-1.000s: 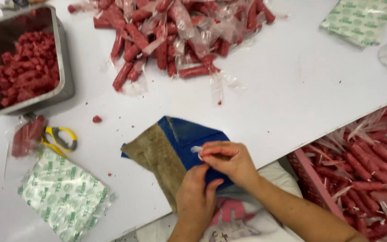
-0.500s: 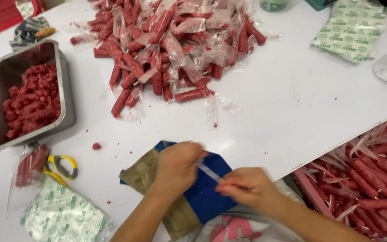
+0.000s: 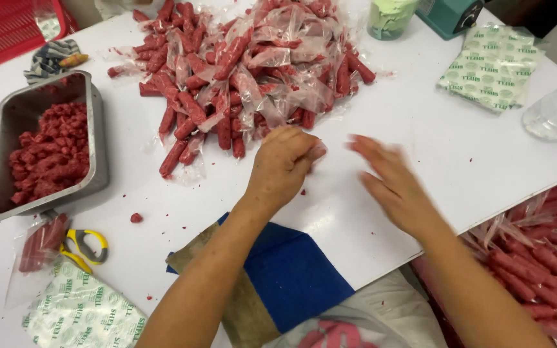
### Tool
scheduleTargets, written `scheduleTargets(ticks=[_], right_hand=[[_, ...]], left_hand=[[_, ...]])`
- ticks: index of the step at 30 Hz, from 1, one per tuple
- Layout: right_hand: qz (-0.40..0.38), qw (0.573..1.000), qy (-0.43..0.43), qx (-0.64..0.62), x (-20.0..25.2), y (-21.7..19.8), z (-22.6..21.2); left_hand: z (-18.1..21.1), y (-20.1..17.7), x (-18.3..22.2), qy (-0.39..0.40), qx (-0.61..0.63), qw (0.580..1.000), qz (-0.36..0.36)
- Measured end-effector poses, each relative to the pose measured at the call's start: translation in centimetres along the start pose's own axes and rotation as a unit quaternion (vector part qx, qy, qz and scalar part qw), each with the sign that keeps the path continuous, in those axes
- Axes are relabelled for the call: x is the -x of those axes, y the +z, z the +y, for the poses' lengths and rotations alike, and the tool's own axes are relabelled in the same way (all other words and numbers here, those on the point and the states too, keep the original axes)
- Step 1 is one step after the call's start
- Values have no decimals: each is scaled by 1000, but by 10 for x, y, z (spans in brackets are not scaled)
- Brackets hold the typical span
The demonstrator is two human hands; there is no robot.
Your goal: Manually wrapping small red food tubes with pink ribbons on a production table.
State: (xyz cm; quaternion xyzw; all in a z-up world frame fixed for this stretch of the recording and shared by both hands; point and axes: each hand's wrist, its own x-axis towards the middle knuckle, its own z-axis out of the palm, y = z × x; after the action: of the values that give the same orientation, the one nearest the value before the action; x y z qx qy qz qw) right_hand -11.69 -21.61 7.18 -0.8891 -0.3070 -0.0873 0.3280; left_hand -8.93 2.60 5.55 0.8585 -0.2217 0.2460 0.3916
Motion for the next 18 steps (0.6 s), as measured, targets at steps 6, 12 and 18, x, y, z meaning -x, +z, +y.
scheduleTargets(ticks=[6, 12, 18], right_hand=[[0, 909, 65, -412, 2, 58, -35], [-56, 931, -127, -338, 31, 28, -78], [-54, 943, -326, 44, 57, 43, -120]], left_hand=[[84, -18, 25, -168, 384, 906, 58], [154, -89, 70, -195, 458, 865, 59], [158, -142, 189, -229, 429, 871, -74]])
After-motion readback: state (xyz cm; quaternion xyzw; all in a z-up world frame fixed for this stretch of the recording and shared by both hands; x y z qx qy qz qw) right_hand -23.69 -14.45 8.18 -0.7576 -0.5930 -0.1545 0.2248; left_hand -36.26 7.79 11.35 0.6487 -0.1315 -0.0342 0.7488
